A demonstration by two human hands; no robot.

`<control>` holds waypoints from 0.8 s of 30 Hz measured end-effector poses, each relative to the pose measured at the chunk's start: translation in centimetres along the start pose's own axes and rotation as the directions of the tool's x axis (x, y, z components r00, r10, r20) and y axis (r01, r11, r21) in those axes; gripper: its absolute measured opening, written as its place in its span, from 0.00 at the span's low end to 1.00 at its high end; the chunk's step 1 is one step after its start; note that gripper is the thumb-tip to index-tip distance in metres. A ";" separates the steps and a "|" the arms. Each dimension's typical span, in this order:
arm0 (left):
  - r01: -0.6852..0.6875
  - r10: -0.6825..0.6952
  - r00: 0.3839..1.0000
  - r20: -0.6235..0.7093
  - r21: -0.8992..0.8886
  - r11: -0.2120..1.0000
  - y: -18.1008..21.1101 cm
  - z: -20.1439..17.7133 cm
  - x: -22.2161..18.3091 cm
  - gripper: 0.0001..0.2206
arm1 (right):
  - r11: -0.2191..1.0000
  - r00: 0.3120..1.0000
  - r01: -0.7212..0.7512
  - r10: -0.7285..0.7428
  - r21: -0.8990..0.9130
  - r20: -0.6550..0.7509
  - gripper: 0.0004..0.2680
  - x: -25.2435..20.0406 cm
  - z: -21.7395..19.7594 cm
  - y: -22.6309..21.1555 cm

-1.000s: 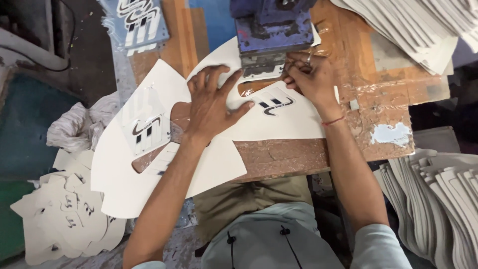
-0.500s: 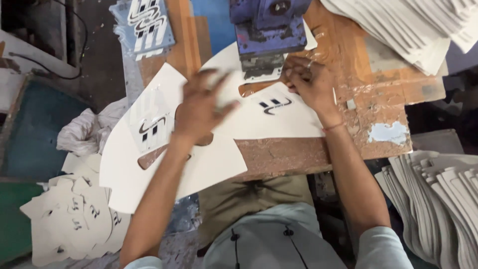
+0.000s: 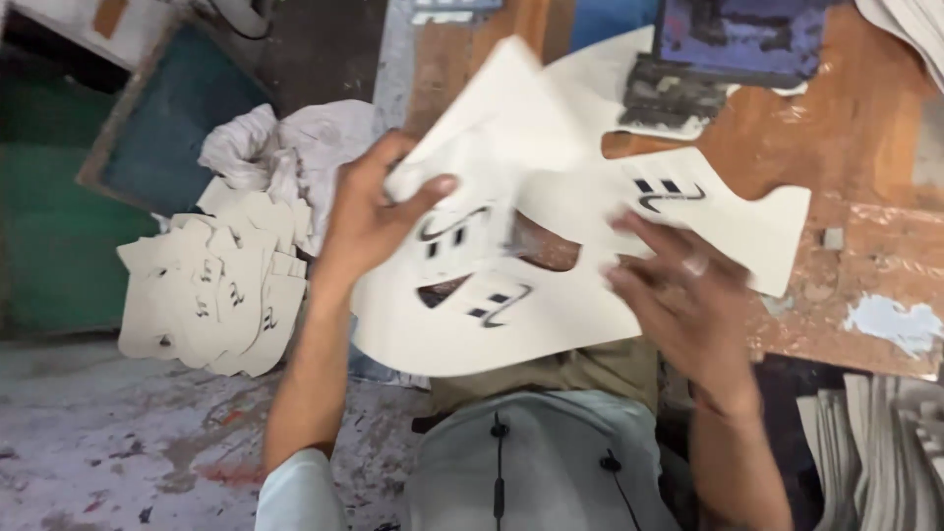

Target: Printing logos onto white shoe components using a machine press.

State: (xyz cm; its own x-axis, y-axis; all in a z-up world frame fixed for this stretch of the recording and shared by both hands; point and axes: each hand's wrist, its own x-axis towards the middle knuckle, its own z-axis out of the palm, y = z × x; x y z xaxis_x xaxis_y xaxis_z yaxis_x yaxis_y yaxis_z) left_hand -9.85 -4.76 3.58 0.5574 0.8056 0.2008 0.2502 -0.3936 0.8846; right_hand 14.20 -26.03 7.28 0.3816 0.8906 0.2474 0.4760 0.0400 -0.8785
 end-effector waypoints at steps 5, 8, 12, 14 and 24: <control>-0.059 0.059 0.998 0.007 -0.060 0.996 1.4 6.0 4.4 0.14 | 0.978 0.981 0.146 -0.124 -0.148 0.147 0.14 9.5 4.0 4.0; -0.206 0.221 0.972 -0.085 0.153 0.967 -0.4 7.4 6.1 0.18 | 0.977 0.973 0.153 -0.123 -0.149 0.195 0.06 11.6 6.3 9.1; -0.202 0.190 0.979 0.077 0.225 0.953 -5.3 9.0 7.0 0.24 | 0.926 0.950 0.279 -0.227 -0.255 0.215 0.03 8.7 6.7 8.2; -0.135 0.107 0.966 0.233 0.109 0.985 -6.4 9.5 6.7 0.31 | 0.795 0.922 0.379 -0.283 -0.473 0.264 0.06 4.7 6.5 7.3; -0.226 0.177 0.963 0.205 0.250 0.941 -4.8 8.9 5.4 0.22 | 0.975 0.927 -0.217 0.224 -0.056 0.302 0.07 -13.3 -15.4 7.9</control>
State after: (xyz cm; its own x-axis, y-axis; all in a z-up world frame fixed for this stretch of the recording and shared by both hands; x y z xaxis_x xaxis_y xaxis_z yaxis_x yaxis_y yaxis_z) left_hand -0.97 -2.49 -3.30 0.7432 0.6150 0.2637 0.3073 -0.6637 0.6820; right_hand 25.11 -44.51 3.39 0.2214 0.9710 -0.0906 0.4256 -0.1798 -0.8869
